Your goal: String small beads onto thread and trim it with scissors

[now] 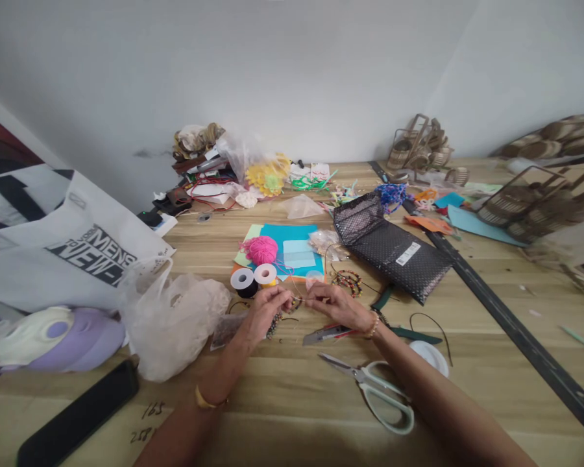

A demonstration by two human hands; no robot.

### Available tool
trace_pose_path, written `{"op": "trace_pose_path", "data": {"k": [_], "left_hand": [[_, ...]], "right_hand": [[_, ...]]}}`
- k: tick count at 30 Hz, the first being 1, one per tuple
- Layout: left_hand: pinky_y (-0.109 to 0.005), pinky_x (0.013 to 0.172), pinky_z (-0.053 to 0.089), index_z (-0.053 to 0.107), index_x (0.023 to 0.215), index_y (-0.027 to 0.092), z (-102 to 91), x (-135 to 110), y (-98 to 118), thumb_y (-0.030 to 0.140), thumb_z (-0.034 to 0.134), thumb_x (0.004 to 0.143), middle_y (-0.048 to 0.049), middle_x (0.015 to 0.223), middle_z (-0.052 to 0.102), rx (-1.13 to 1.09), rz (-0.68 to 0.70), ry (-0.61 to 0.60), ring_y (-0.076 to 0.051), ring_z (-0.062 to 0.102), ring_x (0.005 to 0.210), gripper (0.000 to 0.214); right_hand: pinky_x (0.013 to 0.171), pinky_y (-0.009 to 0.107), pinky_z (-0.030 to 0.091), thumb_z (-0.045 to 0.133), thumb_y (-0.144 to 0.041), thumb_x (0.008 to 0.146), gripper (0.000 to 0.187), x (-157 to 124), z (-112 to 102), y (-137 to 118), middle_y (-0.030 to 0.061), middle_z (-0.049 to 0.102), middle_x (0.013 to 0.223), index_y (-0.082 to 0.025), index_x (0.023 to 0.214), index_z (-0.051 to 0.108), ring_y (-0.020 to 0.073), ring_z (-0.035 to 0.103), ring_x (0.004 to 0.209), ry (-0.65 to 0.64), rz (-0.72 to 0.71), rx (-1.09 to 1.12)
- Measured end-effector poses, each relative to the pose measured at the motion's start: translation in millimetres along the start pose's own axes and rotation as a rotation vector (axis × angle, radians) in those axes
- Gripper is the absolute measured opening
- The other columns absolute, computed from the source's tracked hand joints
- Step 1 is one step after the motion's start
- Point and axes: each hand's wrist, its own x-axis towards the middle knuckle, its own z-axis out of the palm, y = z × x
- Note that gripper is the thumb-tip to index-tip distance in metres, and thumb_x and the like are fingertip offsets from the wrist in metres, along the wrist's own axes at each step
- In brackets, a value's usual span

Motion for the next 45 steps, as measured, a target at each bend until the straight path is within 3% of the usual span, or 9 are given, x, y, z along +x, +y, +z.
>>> {"op": "trace_pose_path", "data": {"k": [3, 8, 12, 19, 27, 34, 39, 42, 45], "left_hand": [[-0.021, 0.055, 0.041, 0.055, 0.055, 0.013, 5.5, -2, 4, 0.030, 0.075, 0.061, -0.0031, 0.079, 0.062, -0.150, 0.036, 0.022, -0.006, 0.048, 0.055, 0.027], [-0.021, 0.054, 0.039, 0.053, 0.059, 0.013, 8.0, -4, 3, 0.029, 0.077, 0.063, -0.0028, 0.073, 0.065, -0.312, -0.006, -0.030, -0.006, 0.049, 0.053, 0.029], [-0.024, 0.057, 0.042, 0.054, 0.066, 0.014, 10.3, -5, -4, 0.033, 0.074, 0.068, -0.0021, 0.071, 0.063, -0.341, -0.028, -0.063, -0.009, 0.054, 0.057, 0.028], [-0.025, 0.058, 0.041, 0.055, 0.064, 0.013, 15.8, -9, -6, 0.037, 0.069, 0.074, 0.0000, 0.060, 0.056, -0.230, 0.008, -0.113, -0.010, 0.052, 0.057, 0.029], [-0.026, 0.062, 0.045, 0.060, 0.081, 0.013, 15.2, -8, -6, 0.029, 0.072, 0.069, -0.0029, 0.073, 0.063, -0.170, -0.013, -0.077, -0.013, 0.058, 0.064, 0.023], [-0.027, 0.065, 0.045, 0.065, 0.081, 0.014, 11.4, -5, -8, 0.019, 0.071, 0.065, -0.0035, 0.075, 0.064, 0.321, 0.085, -0.020, -0.015, 0.057, 0.069, 0.018], [-0.025, 0.058, 0.036, 0.067, 0.062, 0.016, 8.3, -6, -2, 0.020, 0.063, 0.072, -0.0011, 0.061, 0.056, 0.682, 0.240, -0.049, -0.014, 0.048, 0.060, 0.012], [-0.024, 0.054, 0.033, 0.063, 0.058, 0.015, 5.2, -6, 1, 0.026, 0.060, 0.075, 0.0012, 0.055, 0.050, 0.667, 0.180, -0.090, -0.012, 0.043, 0.055, 0.021], [-0.024, 0.054, 0.035, 0.059, 0.060, 0.015, 5.9, -6, 0, 0.035, 0.055, 0.080, 0.0012, 0.055, 0.050, 0.450, 0.083, -0.118, -0.012, 0.044, 0.055, 0.029]], "right_hand": [[0.064, 0.024, 0.046, 0.061, -0.043, 0.082, 0.031, 2, 0, -3, 0.0047, 0.062, 0.088, -0.016, 0.068, 0.062, 0.0139, 0.055, 0.075, 0.077, 0.104, 0.361], [0.072, 0.026, 0.051, 0.070, -0.039, 0.075, 0.026, 4, 13, -3, 0.0051, 0.066, 0.101, -0.016, 0.068, 0.059, 0.0148, 0.062, 0.085, 0.221, 0.240, 1.051], [0.074, 0.028, 0.052, 0.065, -0.041, 0.080, 0.027, 6, 25, -5, 0.0060, 0.066, 0.099, -0.017, 0.072, 0.055, 0.0168, 0.064, 0.090, 0.237, 0.249, 1.310], [0.051, 0.020, 0.046, 0.069, -0.039, 0.077, 0.026, 6, 37, -12, -0.0050, 0.047, 0.058, -0.018, 0.072, 0.054, 0.0086, 0.049, 0.052, 0.222, 0.220, 1.342], [0.046, 0.019, 0.039, 0.067, -0.041, 0.077, 0.029, 8, 36, -7, -0.0058, 0.036, 0.055, -0.018, 0.069, 0.051, 0.0083, 0.036, 0.049, 0.260, 0.262, 1.243], [0.047, 0.020, 0.039, 0.066, -0.042, 0.078, 0.031, 7, 34, -8, -0.0060, 0.036, 0.053, -0.018, 0.068, 0.050, 0.0085, 0.037, 0.048, 0.249, 0.296, 1.212], [0.046, 0.020, 0.038, 0.067, -0.044, 0.077, 0.032, 7, 33, -9, -0.0064, 0.035, 0.052, -0.018, 0.067, 0.050, 0.0089, 0.037, 0.048, 0.251, 0.289, 1.190], [0.045, 0.020, 0.038, 0.067, -0.043, 0.077, 0.032, 7, 33, -9, -0.0067, 0.034, 0.052, -0.018, 0.067, 0.049, 0.0084, 0.036, 0.047, 0.256, 0.289, 1.191], [0.045, 0.019, 0.038, 0.067, -0.043, 0.077, 0.032, 7, 33, -10, -0.0069, 0.035, 0.052, -0.018, 0.067, 0.049, 0.0077, 0.036, 0.046, 0.259, 0.301, 1.202]]}}
